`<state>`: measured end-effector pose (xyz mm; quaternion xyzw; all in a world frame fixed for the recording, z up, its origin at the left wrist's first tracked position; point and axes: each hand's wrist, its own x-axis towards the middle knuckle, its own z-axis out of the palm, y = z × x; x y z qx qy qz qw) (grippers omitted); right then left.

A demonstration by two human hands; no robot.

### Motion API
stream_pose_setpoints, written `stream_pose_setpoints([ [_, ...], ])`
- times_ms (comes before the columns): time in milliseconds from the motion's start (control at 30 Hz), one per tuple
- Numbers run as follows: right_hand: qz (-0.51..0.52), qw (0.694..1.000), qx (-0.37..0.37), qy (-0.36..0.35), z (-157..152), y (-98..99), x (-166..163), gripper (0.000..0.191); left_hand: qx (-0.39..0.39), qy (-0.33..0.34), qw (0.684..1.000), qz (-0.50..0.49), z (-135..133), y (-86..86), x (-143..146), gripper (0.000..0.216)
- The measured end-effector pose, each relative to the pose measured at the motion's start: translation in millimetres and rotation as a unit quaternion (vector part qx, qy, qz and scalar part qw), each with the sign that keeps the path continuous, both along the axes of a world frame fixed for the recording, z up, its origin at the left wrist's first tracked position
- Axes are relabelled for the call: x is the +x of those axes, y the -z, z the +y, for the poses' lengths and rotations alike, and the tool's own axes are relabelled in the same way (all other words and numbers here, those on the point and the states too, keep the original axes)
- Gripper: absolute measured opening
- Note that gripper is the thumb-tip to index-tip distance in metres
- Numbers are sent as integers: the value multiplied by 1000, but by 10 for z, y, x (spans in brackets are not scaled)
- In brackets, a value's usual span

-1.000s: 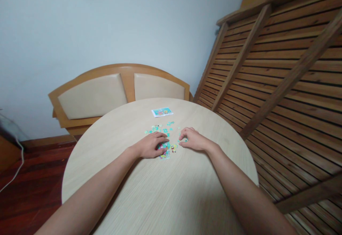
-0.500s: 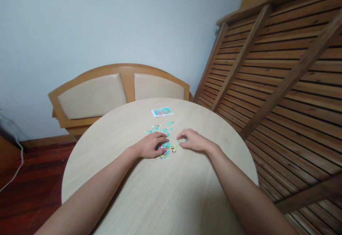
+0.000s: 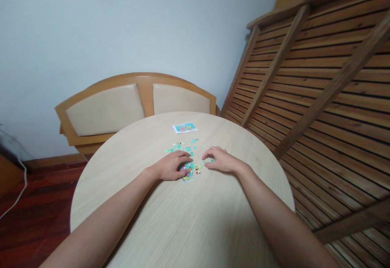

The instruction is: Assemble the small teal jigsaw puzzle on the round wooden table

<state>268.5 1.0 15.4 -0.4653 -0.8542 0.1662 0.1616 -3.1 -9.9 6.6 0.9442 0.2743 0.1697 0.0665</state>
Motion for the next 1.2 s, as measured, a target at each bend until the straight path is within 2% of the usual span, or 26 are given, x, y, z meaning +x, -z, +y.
stream_pose_setpoints([
  [400,3,1000,-5,-6,13,6,-3,25,2,0,1000,3,-1,-1,-4,41],
  [467,28,999,-28,-12,13,3,-17,24,0,1,1000,1,-4,-5,-4,40],
  [600,120,984,-121,-46,12,7,-72,20,-2,0,1000,2,-7,-7,3,41],
  [767,196,964,-163,-72,-41,-16,-196,22,3,3,1000,0,5,10,19,40],
  [900,208,957,-179,-94,-88,-38,-274,22,8,8,1000,0,8,5,36,38],
  [1200,188,958,-199,-85,-94,-16,-298,24,7,6,1000,3,25,19,40,38],
])
